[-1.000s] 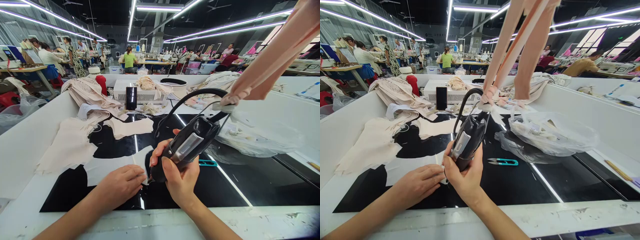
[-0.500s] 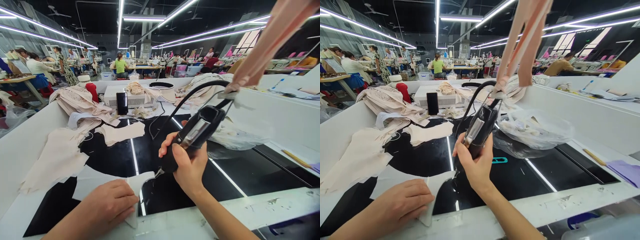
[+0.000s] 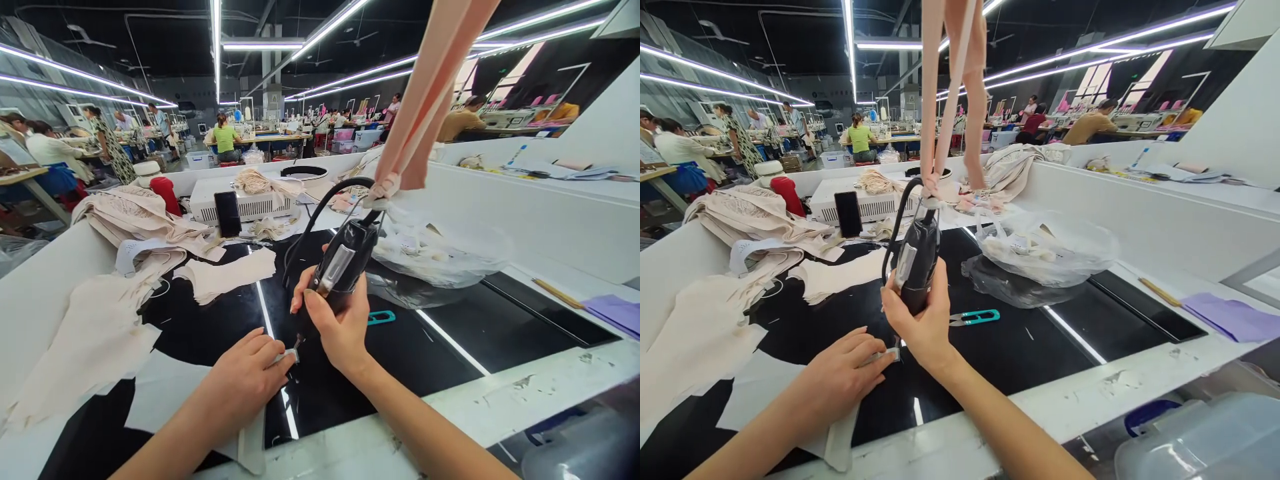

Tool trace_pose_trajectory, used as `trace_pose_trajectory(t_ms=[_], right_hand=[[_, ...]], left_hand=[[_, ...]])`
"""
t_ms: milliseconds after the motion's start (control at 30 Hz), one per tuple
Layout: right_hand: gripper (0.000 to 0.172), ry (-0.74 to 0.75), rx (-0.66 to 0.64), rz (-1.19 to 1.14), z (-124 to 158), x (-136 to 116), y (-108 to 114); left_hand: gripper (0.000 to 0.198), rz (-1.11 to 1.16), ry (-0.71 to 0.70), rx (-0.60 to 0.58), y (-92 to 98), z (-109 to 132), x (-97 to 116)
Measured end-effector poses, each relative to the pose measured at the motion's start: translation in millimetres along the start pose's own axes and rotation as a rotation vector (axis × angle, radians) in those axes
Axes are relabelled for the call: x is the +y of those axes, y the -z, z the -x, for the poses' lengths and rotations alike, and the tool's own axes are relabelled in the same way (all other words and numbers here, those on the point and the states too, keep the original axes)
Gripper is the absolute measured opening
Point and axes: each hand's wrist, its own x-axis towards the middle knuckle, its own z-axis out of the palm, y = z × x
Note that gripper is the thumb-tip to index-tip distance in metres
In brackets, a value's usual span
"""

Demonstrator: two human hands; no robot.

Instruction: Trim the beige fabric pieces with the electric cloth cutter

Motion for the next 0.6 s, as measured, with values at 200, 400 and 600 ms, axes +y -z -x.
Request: trace_pose_trajectory(t_ms=[200,400,600], right_hand=[[0.03,-0.004,0.01,-0.017,-0.4,-1.1,0.2],[0.032,0.003,0.009,-0.038,-0.4,-0.1,-0.7],[0.031,-0.005,0.002,-0.033,0.0,1.6,-1.8]], left_hand=[[0.025,-0.028,0.037,-0.02,-1.9,4.3,-1.7],[0.025,0.003,0.051,-0.039,1.1,4.8,-1.0],[0.025,0.028,0.062,-0.048,1.5,5.8,0.7]])
